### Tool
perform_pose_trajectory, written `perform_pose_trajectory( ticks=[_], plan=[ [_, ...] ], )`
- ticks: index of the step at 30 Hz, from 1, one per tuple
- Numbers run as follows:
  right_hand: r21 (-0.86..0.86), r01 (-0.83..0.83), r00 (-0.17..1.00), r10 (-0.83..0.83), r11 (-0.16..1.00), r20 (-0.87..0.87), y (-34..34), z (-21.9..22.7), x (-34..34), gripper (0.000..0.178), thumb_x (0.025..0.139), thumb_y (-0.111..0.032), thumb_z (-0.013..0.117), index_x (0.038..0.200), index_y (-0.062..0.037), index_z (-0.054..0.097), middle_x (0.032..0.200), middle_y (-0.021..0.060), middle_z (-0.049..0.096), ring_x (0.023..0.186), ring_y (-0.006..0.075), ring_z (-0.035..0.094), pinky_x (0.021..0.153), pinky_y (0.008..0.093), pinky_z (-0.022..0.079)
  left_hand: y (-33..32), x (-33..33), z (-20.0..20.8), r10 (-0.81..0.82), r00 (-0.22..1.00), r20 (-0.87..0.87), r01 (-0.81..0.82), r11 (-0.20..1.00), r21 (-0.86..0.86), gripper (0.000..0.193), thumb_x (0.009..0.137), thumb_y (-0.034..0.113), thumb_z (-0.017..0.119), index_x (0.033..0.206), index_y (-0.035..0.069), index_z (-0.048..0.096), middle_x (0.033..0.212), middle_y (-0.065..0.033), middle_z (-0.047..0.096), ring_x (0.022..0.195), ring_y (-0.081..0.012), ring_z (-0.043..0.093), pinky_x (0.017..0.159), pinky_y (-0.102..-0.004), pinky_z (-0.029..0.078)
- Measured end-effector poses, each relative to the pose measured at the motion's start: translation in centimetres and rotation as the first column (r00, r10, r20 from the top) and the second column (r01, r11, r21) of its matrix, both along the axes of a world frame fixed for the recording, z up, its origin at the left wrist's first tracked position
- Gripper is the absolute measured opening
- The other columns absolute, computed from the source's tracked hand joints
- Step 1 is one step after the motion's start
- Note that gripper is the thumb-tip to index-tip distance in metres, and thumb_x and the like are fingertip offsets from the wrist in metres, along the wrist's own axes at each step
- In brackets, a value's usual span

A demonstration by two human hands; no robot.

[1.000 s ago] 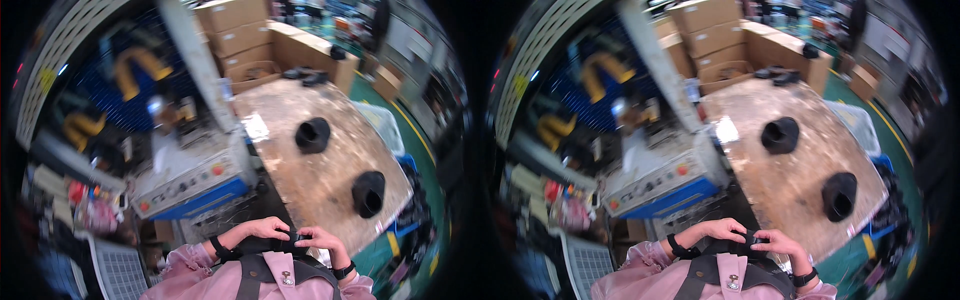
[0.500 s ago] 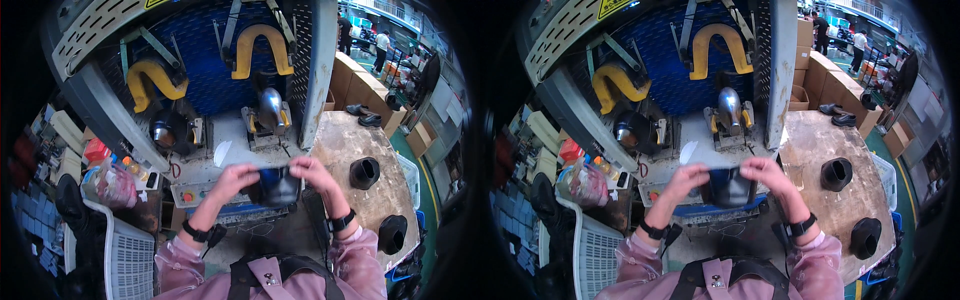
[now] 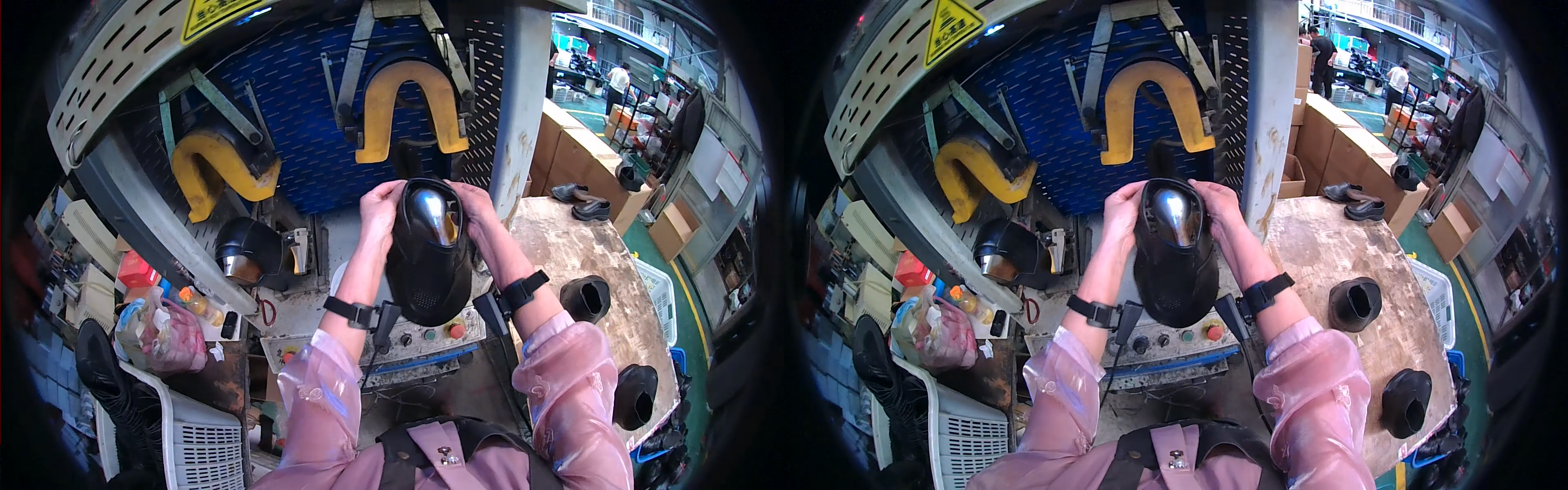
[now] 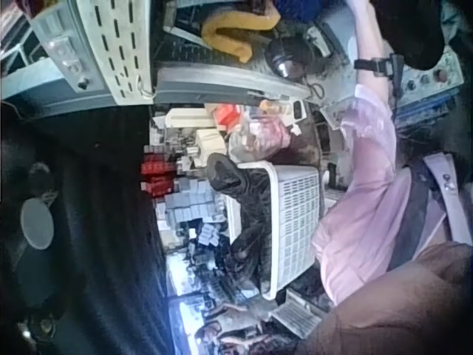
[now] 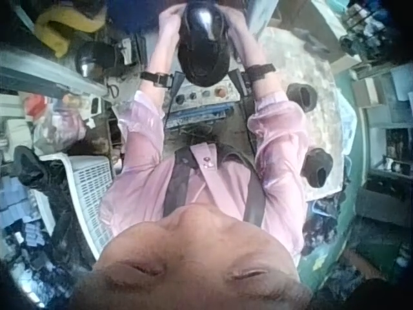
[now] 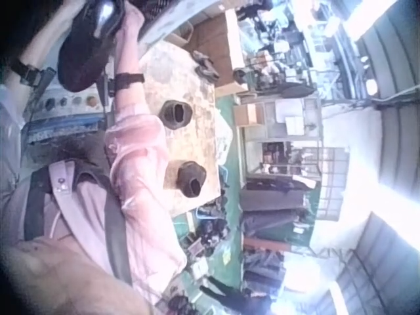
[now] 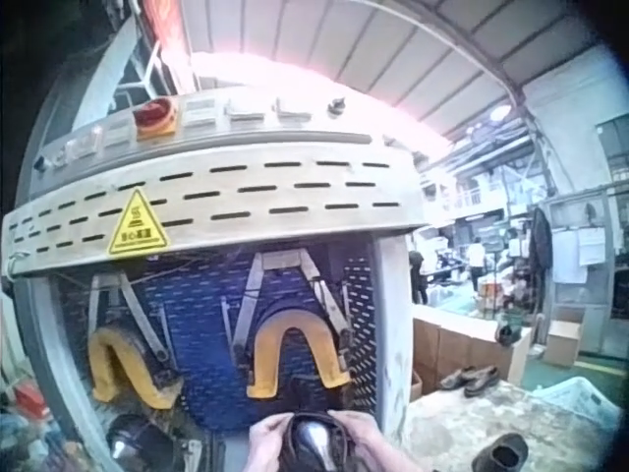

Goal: Processing and assembling shoe components using industrial machinery in a factory environment.

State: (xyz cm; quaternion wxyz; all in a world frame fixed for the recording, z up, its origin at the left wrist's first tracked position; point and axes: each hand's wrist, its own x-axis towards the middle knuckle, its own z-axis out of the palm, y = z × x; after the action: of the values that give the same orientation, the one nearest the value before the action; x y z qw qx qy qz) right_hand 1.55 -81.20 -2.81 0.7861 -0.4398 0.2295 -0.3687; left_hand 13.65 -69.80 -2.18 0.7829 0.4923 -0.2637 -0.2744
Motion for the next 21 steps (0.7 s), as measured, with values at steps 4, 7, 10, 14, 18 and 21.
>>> perform_pose_trajectory(
  ticks=[4, 7, 10, 14, 18, 21],
  plan=[
    [-0.218, -0.053, 0.993, 0.030, 0.975, -0.111, -0.7, 0.1, 0.4, 0.015, 0.084, -0.016, 0.066, 0.077, -0.0023, 0.064, 0.068, 0.0014, 0.061, 0.058, 0.0072, 0.052, 0.054, 0.0213, 0.042, 1.2, 1.3, 2.1, -0.027, 0.859, 0.512, -0.030, 0.994, 0.103, 0.020, 0.090, 0.015, 0.057, 0.102, 0.001, 0.066, 0.097, -0.0039, 0.066, 0.092, -0.0126, 0.059, 0.086, -0.0262, 0.044],
    [-0.296, -0.085, 0.984, 0.033, 0.952, -0.177, -2.3, 0.4, -0.1, 0.016, 0.083, -0.016, 0.067, 0.074, -0.0035, 0.063, 0.067, -0.0002, 0.059, 0.059, 0.0057, 0.050, 0.054, 0.0204, 0.040, 0.5, -1.8, 5.6, -0.186, 0.776, 0.603, 0.153, 0.982, 0.106, 0.040, 0.097, 0.032, 0.041, 0.107, 0.000, 0.065, 0.105, -0.0069, 0.064, 0.101, -0.0158, 0.057, 0.095, -0.0285, 0.038],
    [-0.300, -0.140, 0.984, 0.099, 0.944, -0.150, -1.5, -0.1, -1.1, 0.017, 0.085, -0.022, 0.066, 0.082, -0.0049, 0.063, 0.067, -0.0010, 0.058, 0.058, 0.0059, 0.050, 0.053, 0.0203, 0.040, 0.4, -1.4, 5.9, -0.406, 0.620, 0.671, 0.204, 0.910, 0.362, 0.056, 0.099, 0.043, 0.029, 0.110, 0.000, 0.063, 0.109, -0.0092, 0.063, 0.105, -0.0164, 0.055, 0.098, -0.0289, 0.036],
    [0.113, -0.370, 0.928, 0.361, 0.922, 0.097, 3.4, -2.9, -7.5, 0.048, 0.093, -0.046, 0.046, 0.119, -0.0055, 0.053, 0.106, 0.0066, 0.063, 0.093, 0.0132, 0.061, 0.083, 0.0276, 0.047, 1.5, -2.7, 5.2, -0.294, 0.656, 0.695, 0.092, 0.945, 0.313, 0.061, 0.098, 0.047, 0.025, 0.110, 0.001, 0.063, 0.110, -0.0096, 0.063, 0.108, -0.0195, 0.055, 0.100, -0.0299, 0.034],
    [0.280, -0.394, 0.919, 0.367, 0.876, 0.144, 11.0, -10.7, -14.3, 0.047, 0.092, -0.041, 0.051, 0.122, -0.0052, 0.052, 0.121, 0.0054, 0.058, 0.112, 0.0145, 0.054, 0.096, 0.0321, 0.041, 1.7, -3.6, 4.8, -0.206, 0.592, 0.779, 0.022, 0.971, 0.239, 0.063, 0.097, 0.050, 0.025, 0.113, 0.001, 0.061, 0.121, -0.0116, 0.057, 0.116, -0.0221, 0.049, 0.103, -0.0305, 0.030],
    [0.354, -0.157, 0.975, 0.088, 0.922, 0.205, 14.1, -11.5, -12.4, 0.045, 0.091, -0.040, 0.053, 0.118, -0.0044, 0.054, 0.119, 0.0065, 0.059, 0.106, 0.0153, 0.058, 0.090, 0.0323, 0.045, 2.0, -3.8, 4.1, -0.153, 0.526, 0.837, -0.024, 0.980, 0.195, 0.063, 0.097, 0.049, 0.025, 0.114, -0.001, 0.059, 0.124, -0.0142, 0.055, 0.122, -0.0264, 0.045, 0.103, -0.0317, 0.031]
  ],
)
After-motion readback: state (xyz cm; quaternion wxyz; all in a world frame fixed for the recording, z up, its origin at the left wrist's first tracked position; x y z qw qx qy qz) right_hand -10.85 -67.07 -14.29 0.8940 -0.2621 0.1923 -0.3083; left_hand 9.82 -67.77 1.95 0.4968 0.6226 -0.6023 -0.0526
